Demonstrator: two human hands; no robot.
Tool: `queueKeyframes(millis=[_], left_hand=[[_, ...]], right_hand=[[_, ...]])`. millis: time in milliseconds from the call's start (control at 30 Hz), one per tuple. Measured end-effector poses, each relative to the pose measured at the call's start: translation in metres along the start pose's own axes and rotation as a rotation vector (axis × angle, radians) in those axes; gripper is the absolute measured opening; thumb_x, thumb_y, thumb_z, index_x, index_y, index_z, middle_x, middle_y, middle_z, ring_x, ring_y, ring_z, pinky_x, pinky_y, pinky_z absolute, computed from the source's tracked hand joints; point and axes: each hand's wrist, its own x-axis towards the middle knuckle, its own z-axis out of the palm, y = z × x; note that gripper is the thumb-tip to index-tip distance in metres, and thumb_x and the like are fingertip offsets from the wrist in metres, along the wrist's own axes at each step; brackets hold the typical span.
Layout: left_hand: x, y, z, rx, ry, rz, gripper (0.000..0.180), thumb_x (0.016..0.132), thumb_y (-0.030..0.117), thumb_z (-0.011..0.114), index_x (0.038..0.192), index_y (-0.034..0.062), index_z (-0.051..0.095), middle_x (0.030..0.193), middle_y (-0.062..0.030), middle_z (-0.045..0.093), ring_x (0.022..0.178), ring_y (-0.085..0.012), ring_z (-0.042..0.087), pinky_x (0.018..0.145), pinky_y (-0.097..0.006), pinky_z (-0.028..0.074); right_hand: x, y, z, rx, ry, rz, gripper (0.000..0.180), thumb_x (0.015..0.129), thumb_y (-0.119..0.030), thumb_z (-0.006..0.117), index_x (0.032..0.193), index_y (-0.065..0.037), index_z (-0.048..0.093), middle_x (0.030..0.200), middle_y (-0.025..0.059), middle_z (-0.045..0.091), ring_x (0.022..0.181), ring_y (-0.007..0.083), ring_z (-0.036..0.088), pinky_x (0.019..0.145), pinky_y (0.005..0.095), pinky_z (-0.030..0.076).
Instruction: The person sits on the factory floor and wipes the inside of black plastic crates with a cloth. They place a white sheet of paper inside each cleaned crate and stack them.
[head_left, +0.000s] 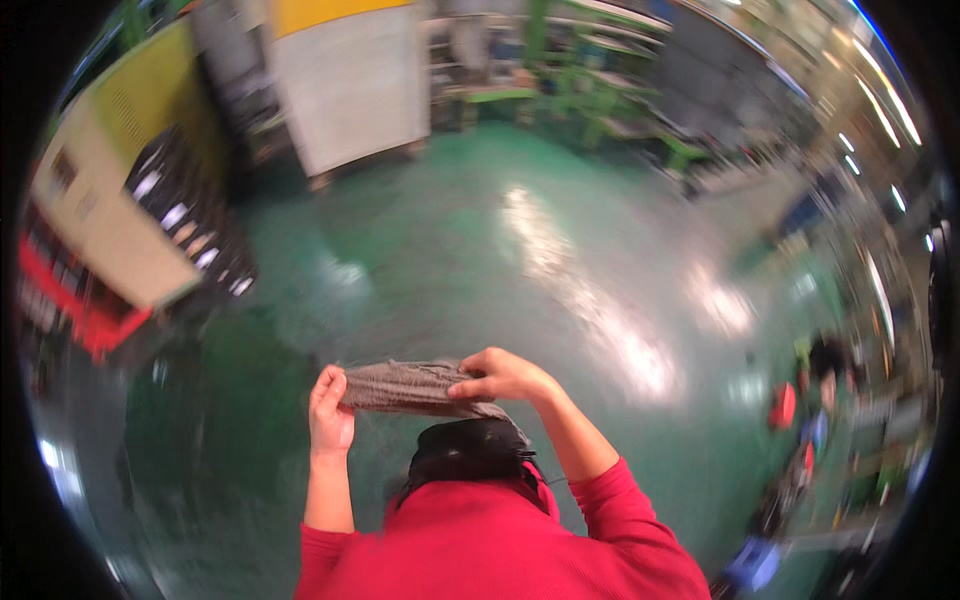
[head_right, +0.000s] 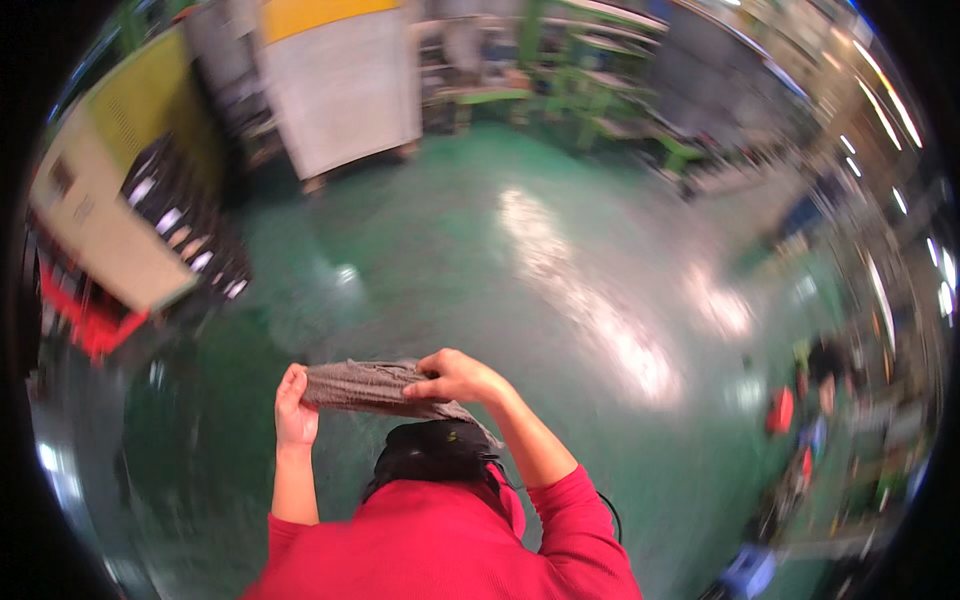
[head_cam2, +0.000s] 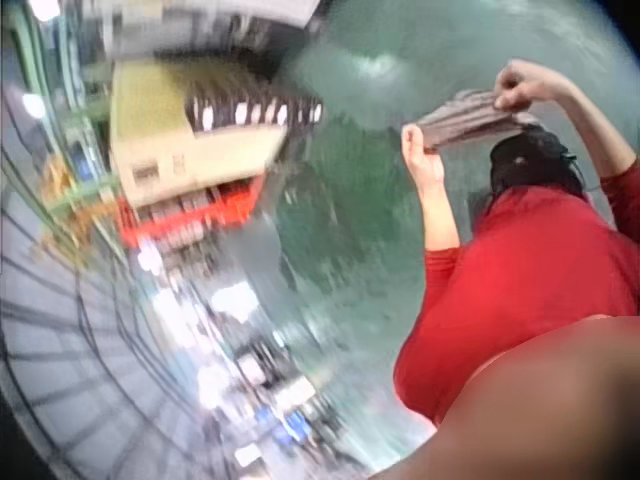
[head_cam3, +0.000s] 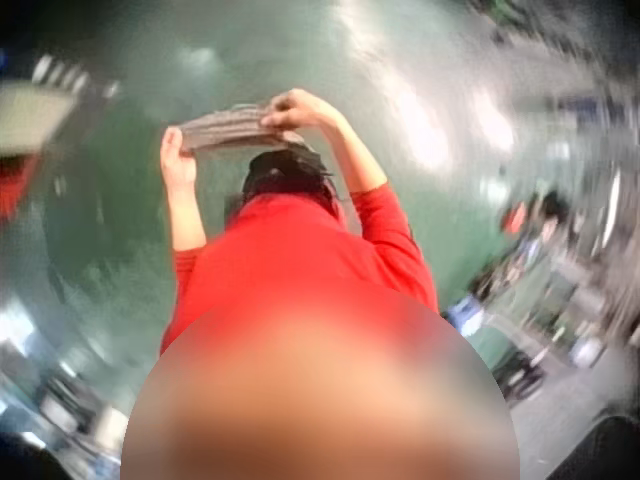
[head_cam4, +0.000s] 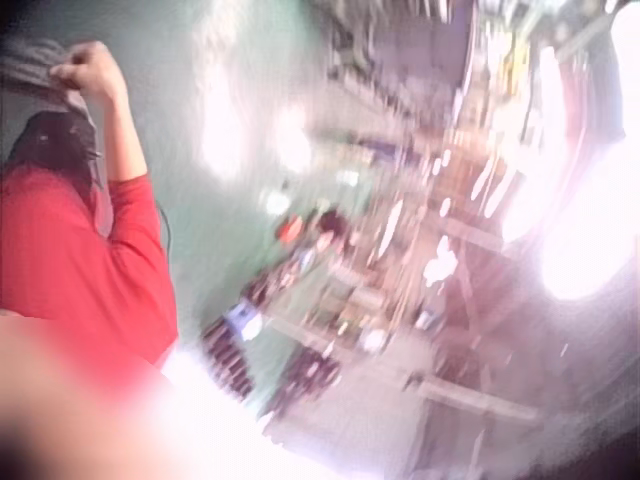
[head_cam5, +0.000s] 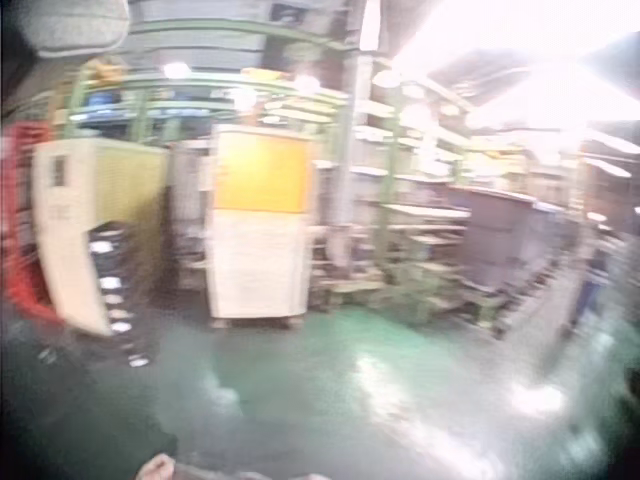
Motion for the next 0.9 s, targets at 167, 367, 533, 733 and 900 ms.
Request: queueKeyframes(millis=[167,367,533,733,900], left_hand=[[0.109,0.073,-0.087,0.046,0.588,0.205,0.009,0.088,0.016,0.059,0.085,0.0077,0.059,0.08,0.0046,0.055,0.077,-0.0059,0.051,0.071,-0.022,0.04],[0.271,0.095,-0.215,0.489,0.806,0.155,0.015,0.086,0.018,0.063,0.084,0.0032,0.063,0.074,0.0058,0.055,0.07,-0.0034,0.046,0.064,-0.02,0.038],[0.458,0.182,-0.252,0.55,0.668,0.2,0.016,0.085,0.018,0.064,0.083,0.0025,0.063,0.073,0.0061,0.054,0.069,-0.0022,0.046,0.061,-0.019,0.036],[0.63,0.26,-0.337,0.358,0.715,0.399,0.013,0.087,0.017,0.062,0.087,0.0039,0.062,0.077,0.006,0.054,0.073,-0.0019,0.046,0.065,-0.019,0.037],[0.705,0.271,-0.397,0.295,0.776,0.438,0.016,0.087,0.02,0.062,0.087,0.0036,0.062,0.078,0.0058,0.054,0.071,-0.0023,0.046,0.063,-0.019,0.036]], right_hand=[[0.23,-0.067,-0.064,0.59,0.045,-0.222,0.017,0.081,-0.02,0.068,0.081,-0.003,0.064,0.069,-0.0015,0.058,0.066,0.0076,0.052,0.061,0.0238,0.043],[0.483,-0.136,-0.09,0.243,0.315,-0.244,0.02,0.082,-0.02,0.067,0.079,-0.001,0.063,0.068,-0.0045,0.054,0.066,0.0053,0.047,0.059,0.0228,0.038],[0.623,-0.133,-0.159,0.497,0.444,-0.169,0.017,0.082,-0.021,0.067,0.08,-0.004,0.062,0.069,-0.0037,0.053,0.063,0.0056,0.046,0.053,0.0211,0.037],[0.781,-0.124,-0.251,0.567,0.431,-0.053,0.016,0.084,-0.02,0.065,0.079,-0.005,0.06,0.063,-0.0012,0.054,0.054,0.0073,0.05,0.048,0.0201,0.037],[0.976,-0.149,-0.291,0.58,0.288,-0.001,0.015,0.084,-0.02,0.064,0.077,-0.008,0.059,0.061,-0.0015,0.052,0.052,0.0069,0.049,0.047,0.0202,0.038]])
